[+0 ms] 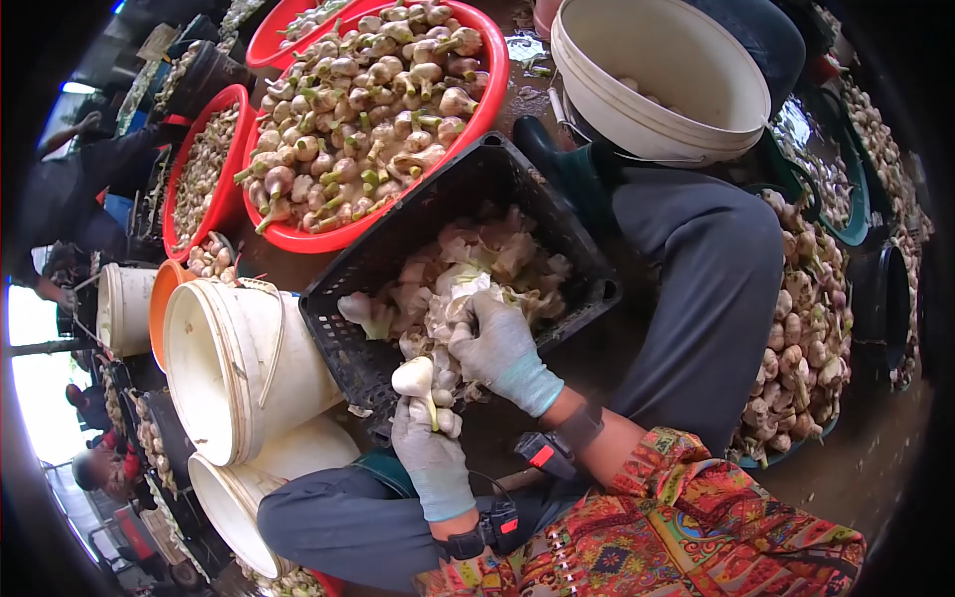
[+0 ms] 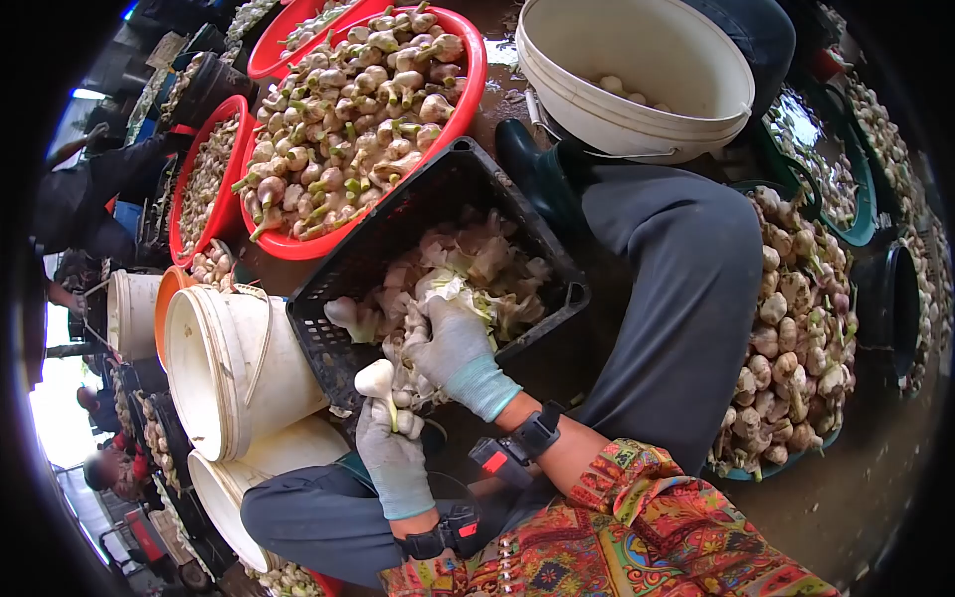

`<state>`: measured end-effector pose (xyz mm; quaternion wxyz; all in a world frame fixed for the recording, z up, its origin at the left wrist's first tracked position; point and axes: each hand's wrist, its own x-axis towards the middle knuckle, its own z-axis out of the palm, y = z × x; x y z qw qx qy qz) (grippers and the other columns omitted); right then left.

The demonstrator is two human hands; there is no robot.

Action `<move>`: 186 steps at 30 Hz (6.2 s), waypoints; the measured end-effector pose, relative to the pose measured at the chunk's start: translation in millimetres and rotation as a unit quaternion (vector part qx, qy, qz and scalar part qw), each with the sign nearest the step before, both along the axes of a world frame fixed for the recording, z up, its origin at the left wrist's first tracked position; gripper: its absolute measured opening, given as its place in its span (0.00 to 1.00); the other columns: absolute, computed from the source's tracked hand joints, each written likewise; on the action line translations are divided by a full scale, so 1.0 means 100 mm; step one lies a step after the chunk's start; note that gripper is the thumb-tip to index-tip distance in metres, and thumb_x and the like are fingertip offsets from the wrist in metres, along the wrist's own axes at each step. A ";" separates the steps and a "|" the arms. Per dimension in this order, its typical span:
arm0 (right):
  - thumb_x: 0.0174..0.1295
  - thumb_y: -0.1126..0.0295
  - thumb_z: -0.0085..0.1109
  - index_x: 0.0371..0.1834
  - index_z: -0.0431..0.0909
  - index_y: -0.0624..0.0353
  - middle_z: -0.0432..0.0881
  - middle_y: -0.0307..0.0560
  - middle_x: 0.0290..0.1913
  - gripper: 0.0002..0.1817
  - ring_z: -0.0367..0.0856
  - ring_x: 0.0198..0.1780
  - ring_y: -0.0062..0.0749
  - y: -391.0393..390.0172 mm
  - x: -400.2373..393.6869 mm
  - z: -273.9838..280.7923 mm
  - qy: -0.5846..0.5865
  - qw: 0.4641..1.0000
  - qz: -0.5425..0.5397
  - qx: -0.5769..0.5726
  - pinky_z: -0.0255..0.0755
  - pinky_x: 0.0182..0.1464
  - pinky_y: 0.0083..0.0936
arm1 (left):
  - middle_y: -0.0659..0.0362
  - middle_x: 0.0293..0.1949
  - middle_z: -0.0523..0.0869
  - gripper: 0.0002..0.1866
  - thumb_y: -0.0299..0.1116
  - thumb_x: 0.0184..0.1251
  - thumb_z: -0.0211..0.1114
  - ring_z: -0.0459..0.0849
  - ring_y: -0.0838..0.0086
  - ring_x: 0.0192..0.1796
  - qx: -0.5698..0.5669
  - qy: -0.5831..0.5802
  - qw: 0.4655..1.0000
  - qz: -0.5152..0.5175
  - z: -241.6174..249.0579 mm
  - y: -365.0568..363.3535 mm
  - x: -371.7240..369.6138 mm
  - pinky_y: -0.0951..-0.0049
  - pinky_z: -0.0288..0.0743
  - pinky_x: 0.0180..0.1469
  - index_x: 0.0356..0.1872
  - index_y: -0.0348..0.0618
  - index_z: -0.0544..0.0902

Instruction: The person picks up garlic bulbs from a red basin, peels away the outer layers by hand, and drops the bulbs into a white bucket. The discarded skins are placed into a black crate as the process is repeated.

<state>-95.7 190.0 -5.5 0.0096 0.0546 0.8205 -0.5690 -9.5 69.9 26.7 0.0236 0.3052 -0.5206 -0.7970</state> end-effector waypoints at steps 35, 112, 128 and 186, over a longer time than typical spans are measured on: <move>0.66 0.64 0.50 0.45 0.71 0.60 0.79 0.66 0.33 0.11 0.79 0.37 0.61 -0.08 0.15 -0.20 -0.038 0.993 0.109 0.019 0.73 0.39 0.44 | 0.47 0.55 0.78 0.27 0.44 0.76 0.45 0.76 0.73 0.39 0.031 0.339 0.938 0.064 1.14 -1.31 -1.36 0.75 0.72 0.41 0.63 0.28 0.66; 0.60 0.59 0.55 0.44 0.80 0.58 0.82 0.62 0.36 0.16 0.80 0.42 0.57 0.14 0.17 0.03 -0.110 0.927 0.358 -0.033 0.73 0.46 0.41 | 0.49 0.46 0.80 0.30 0.40 0.59 0.68 0.81 0.67 0.45 -0.034 0.016 0.992 -0.125 0.02 -0.36 -0.09 0.68 0.75 0.53 0.57 0.28 0.72; 0.67 0.56 0.55 0.50 0.76 0.65 0.81 0.50 0.45 0.21 0.78 0.48 0.32 0.05 0.16 0.10 -0.128 0.918 0.218 -0.306 0.70 0.54 0.27 | 0.53 0.47 0.80 0.29 0.48 0.60 0.70 0.79 0.71 0.48 -0.051 0.063 0.986 -0.147 -0.17 -0.29 -0.22 0.69 0.73 0.53 0.49 0.32 0.74; 0.62 0.61 0.62 0.51 0.76 0.62 0.75 0.36 0.31 0.19 0.73 0.29 0.14 0.17 0.06 0.08 -0.158 0.888 0.175 -0.394 0.71 0.30 0.15 | 0.53 0.47 0.82 0.23 0.38 0.70 0.59 0.76 0.82 0.29 -0.132 0.021 0.982 -0.129 0.11 -0.09 -0.07 0.82 0.72 0.30 0.60 0.34 0.70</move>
